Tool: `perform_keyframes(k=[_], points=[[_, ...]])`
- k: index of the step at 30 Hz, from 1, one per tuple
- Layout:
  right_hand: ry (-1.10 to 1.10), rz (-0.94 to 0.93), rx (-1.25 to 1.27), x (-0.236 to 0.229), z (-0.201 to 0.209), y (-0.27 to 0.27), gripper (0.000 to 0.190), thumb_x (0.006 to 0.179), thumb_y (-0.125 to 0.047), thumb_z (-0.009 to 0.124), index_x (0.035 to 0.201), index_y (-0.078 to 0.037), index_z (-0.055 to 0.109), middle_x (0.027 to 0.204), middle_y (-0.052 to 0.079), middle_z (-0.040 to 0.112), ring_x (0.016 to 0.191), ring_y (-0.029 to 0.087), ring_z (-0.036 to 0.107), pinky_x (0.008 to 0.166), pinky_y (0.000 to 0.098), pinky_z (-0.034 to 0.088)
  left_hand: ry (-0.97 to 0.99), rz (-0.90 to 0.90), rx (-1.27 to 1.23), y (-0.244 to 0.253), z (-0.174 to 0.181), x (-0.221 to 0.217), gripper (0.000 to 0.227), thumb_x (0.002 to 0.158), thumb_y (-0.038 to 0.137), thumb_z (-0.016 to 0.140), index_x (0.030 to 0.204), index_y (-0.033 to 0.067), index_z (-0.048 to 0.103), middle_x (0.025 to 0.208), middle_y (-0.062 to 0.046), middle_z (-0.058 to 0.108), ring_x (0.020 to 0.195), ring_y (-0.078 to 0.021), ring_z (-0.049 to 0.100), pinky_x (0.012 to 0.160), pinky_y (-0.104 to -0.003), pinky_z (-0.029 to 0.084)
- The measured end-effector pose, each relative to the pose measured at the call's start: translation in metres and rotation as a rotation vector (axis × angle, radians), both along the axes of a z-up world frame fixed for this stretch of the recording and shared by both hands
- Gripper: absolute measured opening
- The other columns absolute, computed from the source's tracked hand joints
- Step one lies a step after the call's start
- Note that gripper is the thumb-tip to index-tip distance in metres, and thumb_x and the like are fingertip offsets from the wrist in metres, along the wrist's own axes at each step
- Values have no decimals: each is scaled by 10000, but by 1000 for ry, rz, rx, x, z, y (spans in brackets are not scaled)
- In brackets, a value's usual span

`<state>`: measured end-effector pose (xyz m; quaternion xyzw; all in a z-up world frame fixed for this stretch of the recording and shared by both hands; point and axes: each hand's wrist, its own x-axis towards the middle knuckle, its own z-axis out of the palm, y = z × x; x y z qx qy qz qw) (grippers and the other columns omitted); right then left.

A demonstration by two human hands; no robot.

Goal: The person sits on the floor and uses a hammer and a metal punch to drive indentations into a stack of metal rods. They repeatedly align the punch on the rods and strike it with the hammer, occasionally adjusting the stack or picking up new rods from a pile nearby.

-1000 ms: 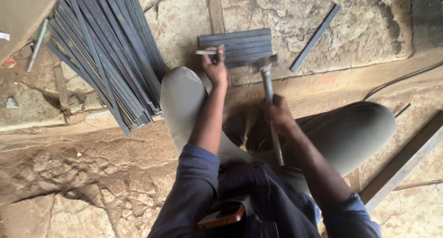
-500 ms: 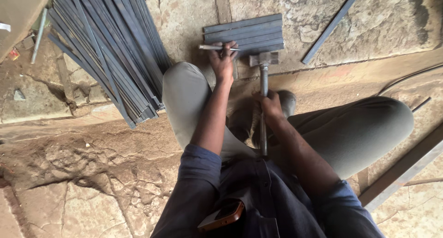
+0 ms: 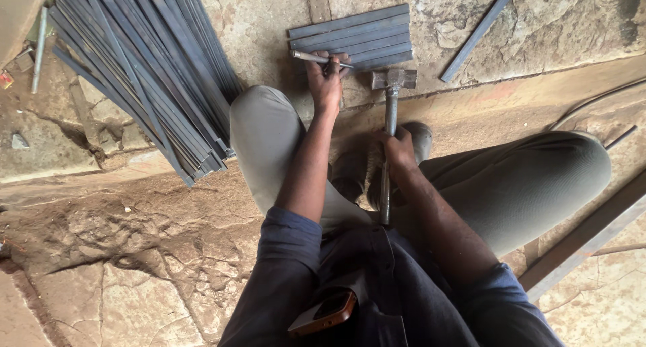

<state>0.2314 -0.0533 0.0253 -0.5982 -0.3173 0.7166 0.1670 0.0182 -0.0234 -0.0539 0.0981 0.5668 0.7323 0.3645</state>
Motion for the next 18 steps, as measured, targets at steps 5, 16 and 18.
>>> perform_keyframes(k=[5, 16, 18], points=[[-54, 53, 12, -1, 8, 2, 233, 886, -134, 744, 1018, 43, 673, 735, 40, 604, 605, 130, 540, 524, 300, 430, -4, 5, -24, 0, 3, 0, 220, 1050, -9, 516, 1184, 111, 391, 1087, -160, 695, 972, -242, 723, 879, -445, 613], [-17, 73, -6, 0, 13, 4, 301, 894, -163, 726, 1079, 60, 641, 758, 48, 605, 618, 133, 555, 541, 303, 462, 27, -15, -10, 0, 7, -1, 223, 1049, -16, 512, 1185, 104, 382, 1094, -166, 698, 982, -245, 722, 893, -440, 615], [-21, 89, 22, 0, 12, 4, 333, 913, -208, 726, 1082, 68, 649, 759, 39, 600, 624, 124, 550, 541, 299, 453, 38, -11, -5, 2, 10, 0, 235, 1039, -22, 513, 1190, 102, 382, 1080, -161, 698, 972, -240, 718, 893, -441, 623]])
